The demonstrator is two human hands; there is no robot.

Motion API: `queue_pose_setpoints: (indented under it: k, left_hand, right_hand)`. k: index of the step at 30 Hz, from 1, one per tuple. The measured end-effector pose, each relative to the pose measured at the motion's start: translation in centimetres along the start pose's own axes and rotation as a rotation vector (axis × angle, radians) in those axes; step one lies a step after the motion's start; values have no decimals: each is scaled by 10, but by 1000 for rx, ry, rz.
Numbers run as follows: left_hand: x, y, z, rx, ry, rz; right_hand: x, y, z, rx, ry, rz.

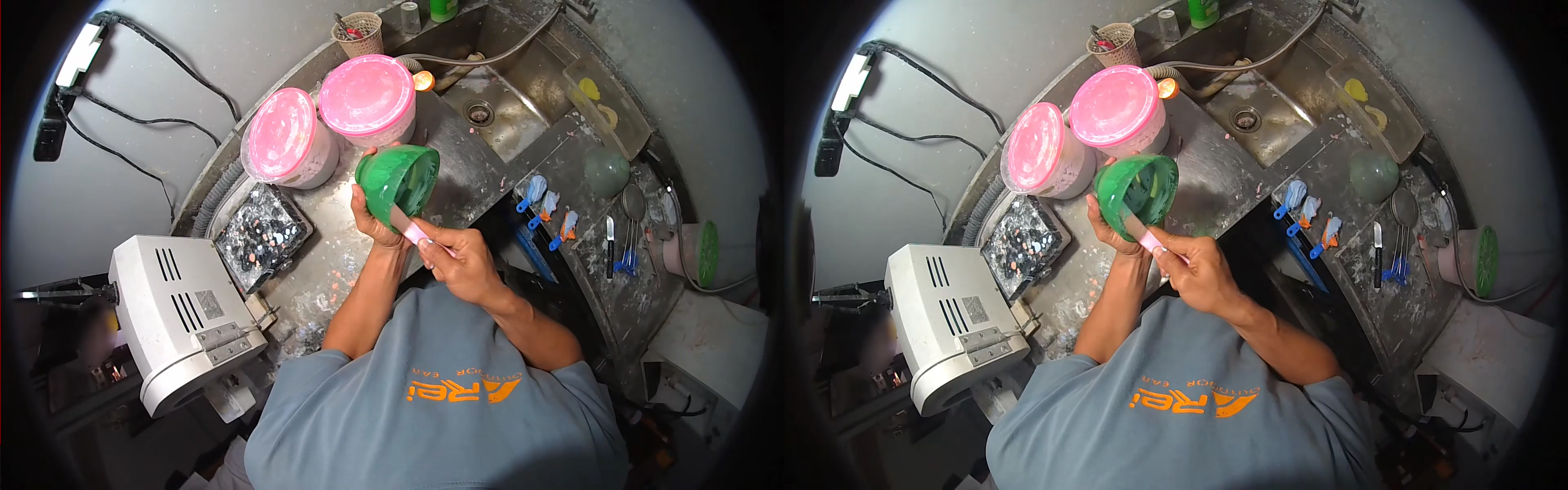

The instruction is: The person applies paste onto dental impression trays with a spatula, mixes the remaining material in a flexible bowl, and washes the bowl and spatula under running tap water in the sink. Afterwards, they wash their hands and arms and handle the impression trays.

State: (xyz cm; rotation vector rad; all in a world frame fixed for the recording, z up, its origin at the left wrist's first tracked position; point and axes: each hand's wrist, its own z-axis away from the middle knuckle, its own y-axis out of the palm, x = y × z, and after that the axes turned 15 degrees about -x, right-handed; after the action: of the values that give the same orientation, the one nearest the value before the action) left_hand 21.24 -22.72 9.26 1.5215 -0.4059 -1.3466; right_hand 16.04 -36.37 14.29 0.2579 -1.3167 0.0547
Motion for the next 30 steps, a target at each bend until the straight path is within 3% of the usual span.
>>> queue_pose_setpoints:
  k: [4, 7, 8, 11, 15, 22, 30]
  left_hand:
    - [-7, 6, -2, -92, -10, 18]
    - [-14, -1, -8, -147, -137, 169]
    - [-14, 0, -9, -190, -130, 191]
    - [-20, 6, -6, -207, -146, 173]
    - [-21, 14, -11, -222, -134, 151]
    - [-35, 5, -20, -249, -113, 179]
    - [-37, 9, -10, -219, -120, 90]
  right_hand:
    - [10, -16, -7, 166, 454, -522]
    - [5, -17, -8, 57, 281, -495]
    - [-5, -17, -10, -49, 79, -305]
    - [-19, -22, -32, -321, -850, 524]
    - [-31, -29, -32, -207, -1063, 884]
    - [-22, -49, -21, -101, -1027, 856]
    - [2, -45, -22, -185, -986, 807]
